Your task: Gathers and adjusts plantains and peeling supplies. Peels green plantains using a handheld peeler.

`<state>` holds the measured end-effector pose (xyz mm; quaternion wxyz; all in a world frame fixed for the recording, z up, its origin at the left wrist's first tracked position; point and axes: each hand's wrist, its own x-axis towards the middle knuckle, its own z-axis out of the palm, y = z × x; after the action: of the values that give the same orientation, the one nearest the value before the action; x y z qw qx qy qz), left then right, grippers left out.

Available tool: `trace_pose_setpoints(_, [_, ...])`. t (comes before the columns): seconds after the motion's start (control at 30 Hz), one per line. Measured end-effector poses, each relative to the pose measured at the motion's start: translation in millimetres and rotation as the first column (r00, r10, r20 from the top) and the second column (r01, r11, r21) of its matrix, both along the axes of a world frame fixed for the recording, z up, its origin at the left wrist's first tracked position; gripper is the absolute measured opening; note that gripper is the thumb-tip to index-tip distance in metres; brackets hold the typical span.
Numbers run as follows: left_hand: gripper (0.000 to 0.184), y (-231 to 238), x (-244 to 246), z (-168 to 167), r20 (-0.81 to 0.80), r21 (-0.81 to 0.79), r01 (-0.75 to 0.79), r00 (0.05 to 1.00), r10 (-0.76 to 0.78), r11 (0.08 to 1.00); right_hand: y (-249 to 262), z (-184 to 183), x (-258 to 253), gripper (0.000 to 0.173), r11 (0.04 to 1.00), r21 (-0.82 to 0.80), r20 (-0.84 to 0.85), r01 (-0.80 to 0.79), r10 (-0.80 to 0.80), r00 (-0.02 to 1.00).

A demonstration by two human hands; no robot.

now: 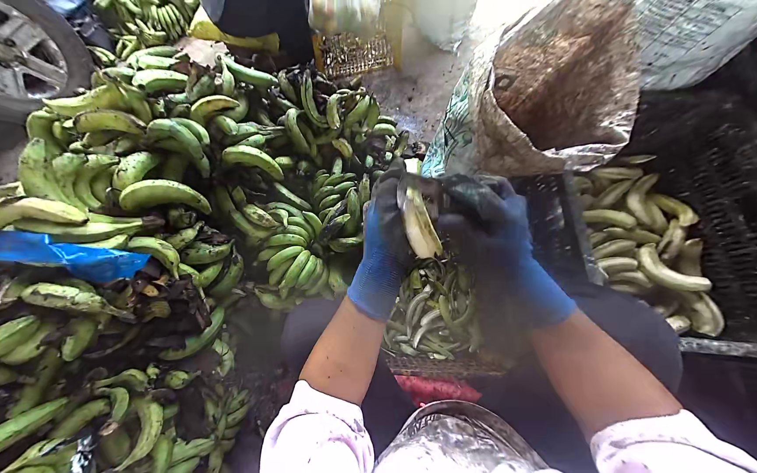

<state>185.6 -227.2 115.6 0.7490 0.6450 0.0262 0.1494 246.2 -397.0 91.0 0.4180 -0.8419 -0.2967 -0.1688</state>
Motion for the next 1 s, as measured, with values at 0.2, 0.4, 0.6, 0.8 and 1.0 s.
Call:
trace_pose_setpoints(0.2, [0.039, -7.4, 11.8, 5.0, -0.046, -0.378, 0.186, 0.975, -0.219, 0.907, -18.6, -4.5, 31.6, 0.047, 0.922, 0.335, -0.507, 0.195, 0.002, 0.862])
trace_pose_setpoints(0.4, [0.046, 17.8, 10.1, 0.7, -0.071, -0.302, 0.094, 0.990, -0.121, 0.949, -36.3, 6.4, -8.3, 0.053, 0.971, -0.123, 0.058, -0.203, 0.211, 0.976])
trace_pose_setpoints(0.6, [0.037, -0.7, 0.0, -5.4, -0.129, -0.209, 0.115, 0.981, -0.144, 0.971, -16.4, 0.4, 19.1, 0.055, 0.970, 0.077, -0.175, 0.232, -0.216, 0.961])
trace_pose_setpoints(0.8, [0.062, 19.4, 15.0, -10.4, 0.023, -0.541, 0.270, 0.952, -0.307, 0.796, -29.4, 18.7, 6.0, 0.035, 0.764, 0.624, -0.495, 0.163, 0.225, 0.839])
trace_pose_setpoints(1.0, [0.033, 15.2, 9.0, -13.7, -0.087, -0.397, 0.222, 0.957, -0.277, 0.891, -32.3, 16.1, 3.2, 0.032, 0.762, 0.647, -0.390, 0.026, 0.302, 0.870])
